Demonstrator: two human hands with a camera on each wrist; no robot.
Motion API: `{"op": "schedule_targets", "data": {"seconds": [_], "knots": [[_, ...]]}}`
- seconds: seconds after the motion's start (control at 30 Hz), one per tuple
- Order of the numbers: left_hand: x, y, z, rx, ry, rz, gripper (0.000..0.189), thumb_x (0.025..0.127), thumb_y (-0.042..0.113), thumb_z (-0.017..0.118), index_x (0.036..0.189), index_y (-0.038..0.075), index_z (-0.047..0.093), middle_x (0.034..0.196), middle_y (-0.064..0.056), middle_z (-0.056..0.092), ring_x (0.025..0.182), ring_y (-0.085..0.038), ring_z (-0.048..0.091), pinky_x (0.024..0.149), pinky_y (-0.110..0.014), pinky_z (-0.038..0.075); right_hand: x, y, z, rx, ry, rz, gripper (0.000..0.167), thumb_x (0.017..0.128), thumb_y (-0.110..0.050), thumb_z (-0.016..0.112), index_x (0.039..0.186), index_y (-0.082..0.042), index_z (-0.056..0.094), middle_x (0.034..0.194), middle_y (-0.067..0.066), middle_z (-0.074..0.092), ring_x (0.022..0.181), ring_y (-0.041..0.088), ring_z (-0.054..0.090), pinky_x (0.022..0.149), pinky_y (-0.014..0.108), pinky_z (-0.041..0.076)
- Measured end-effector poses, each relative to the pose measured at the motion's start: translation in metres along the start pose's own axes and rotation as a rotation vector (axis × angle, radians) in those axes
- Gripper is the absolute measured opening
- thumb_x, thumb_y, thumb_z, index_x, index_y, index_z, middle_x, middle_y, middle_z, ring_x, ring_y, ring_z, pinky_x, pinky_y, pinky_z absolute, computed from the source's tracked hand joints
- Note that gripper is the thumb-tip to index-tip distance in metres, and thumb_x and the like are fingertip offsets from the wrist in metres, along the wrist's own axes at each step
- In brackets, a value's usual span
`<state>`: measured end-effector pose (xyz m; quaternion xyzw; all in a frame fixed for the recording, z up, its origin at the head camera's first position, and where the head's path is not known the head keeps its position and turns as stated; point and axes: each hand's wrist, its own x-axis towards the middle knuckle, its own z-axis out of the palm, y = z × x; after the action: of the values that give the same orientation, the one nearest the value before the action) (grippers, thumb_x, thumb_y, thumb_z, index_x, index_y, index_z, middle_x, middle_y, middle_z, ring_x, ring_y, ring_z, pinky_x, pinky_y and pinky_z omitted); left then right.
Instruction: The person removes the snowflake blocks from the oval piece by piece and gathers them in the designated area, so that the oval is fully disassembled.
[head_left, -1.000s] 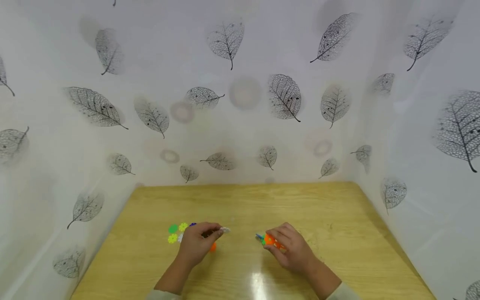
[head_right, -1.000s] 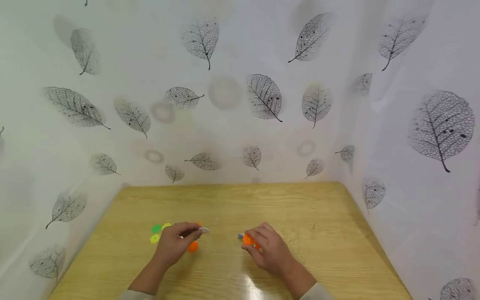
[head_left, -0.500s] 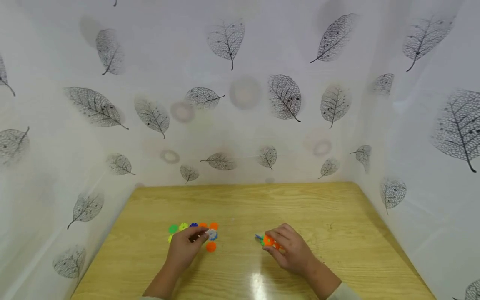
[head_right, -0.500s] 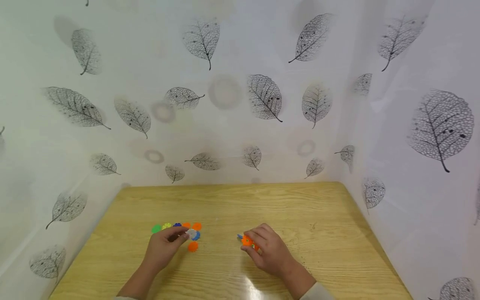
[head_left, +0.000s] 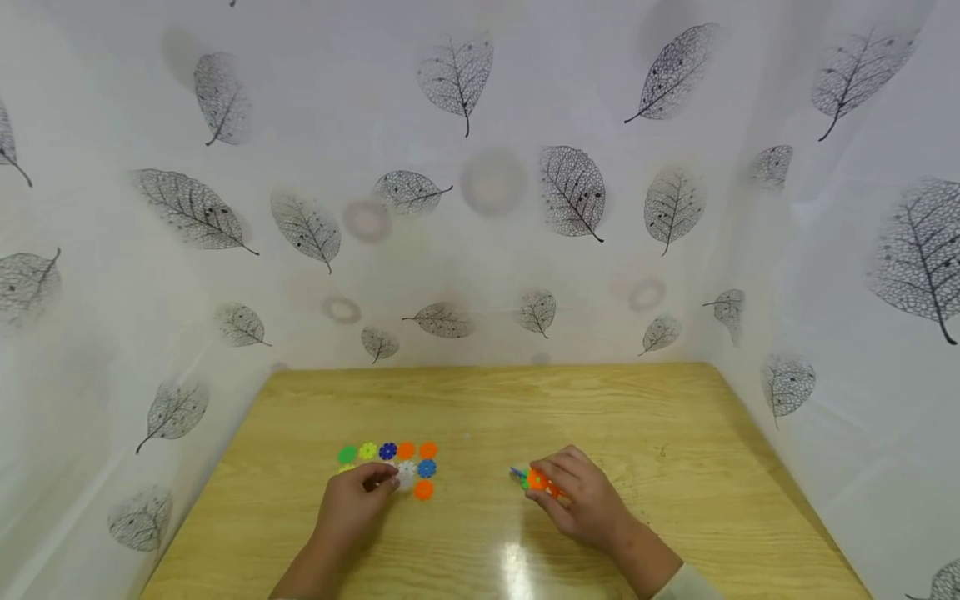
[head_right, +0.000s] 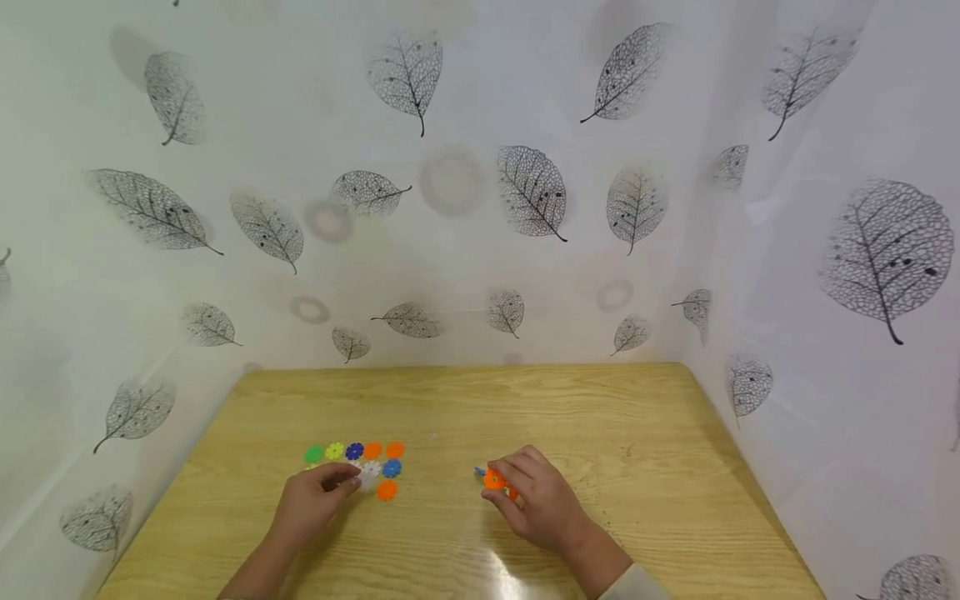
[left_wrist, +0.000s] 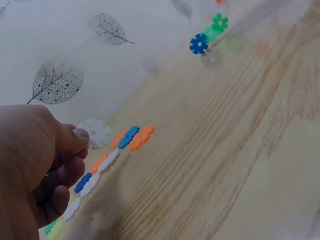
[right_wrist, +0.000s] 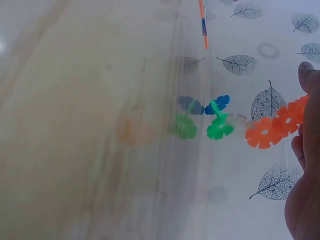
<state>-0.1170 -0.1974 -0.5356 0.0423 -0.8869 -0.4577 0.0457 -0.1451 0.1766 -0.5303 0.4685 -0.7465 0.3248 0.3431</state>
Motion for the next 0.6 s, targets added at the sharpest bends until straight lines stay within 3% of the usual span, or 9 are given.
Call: {"op": "schedule_targets", "data": {"seconds": [0.2, 0.37, 0.6], "knots": [[0.001, -0.007, 0.001, 0.033, -0.037, -0.05, 0.009, 0.093, 0.013, 0.075, 0.097, 0.016, 0.082, 0.097, 0.004, 0.077, 0.096, -0.016, 0.071, 0.08, -0.035, 0.059, 0.0, -0.001, 0.001, -0.001, -0.004, -0.003, 0.034, 0.093, -0.024, 0.08, 0.118, -0.001, 0.073, 0.106, 0.006, 0.074, 0.089, 0.016, 0.064, 0.075, 0.023, 0.053], [0.004, -0.011, 0.003, 0.096, -0.06, -0.03, 0.008, 0.094, 0.014, 0.075, 0.096, 0.016, 0.082, 0.095, 0.005, 0.077, 0.098, -0.021, 0.072, 0.083, -0.044, 0.059, 0.0, -0.002, 0.001, -0.009, -0.015, 0.017, 0.034, 0.097, -0.028, 0.076, 0.118, -0.002, 0.073, 0.107, 0.005, 0.074, 0.09, 0.016, 0.064, 0.076, 0.023, 0.053], [0.009, -0.012, 0.005, 0.195, -0.064, -0.009, 0.006, 0.092, 0.018, 0.079, 0.095, 0.014, 0.082, 0.093, 0.004, 0.077, 0.094, -0.021, 0.072, 0.083, -0.046, 0.059, 0.001, -0.003, 0.001, 0.001, -0.008, 0.004, 0.034, 0.095, -0.025, 0.078, 0.118, -0.001, 0.073, 0.105, 0.009, 0.074, 0.09, 0.017, 0.065, 0.076, 0.024, 0.054]]}}
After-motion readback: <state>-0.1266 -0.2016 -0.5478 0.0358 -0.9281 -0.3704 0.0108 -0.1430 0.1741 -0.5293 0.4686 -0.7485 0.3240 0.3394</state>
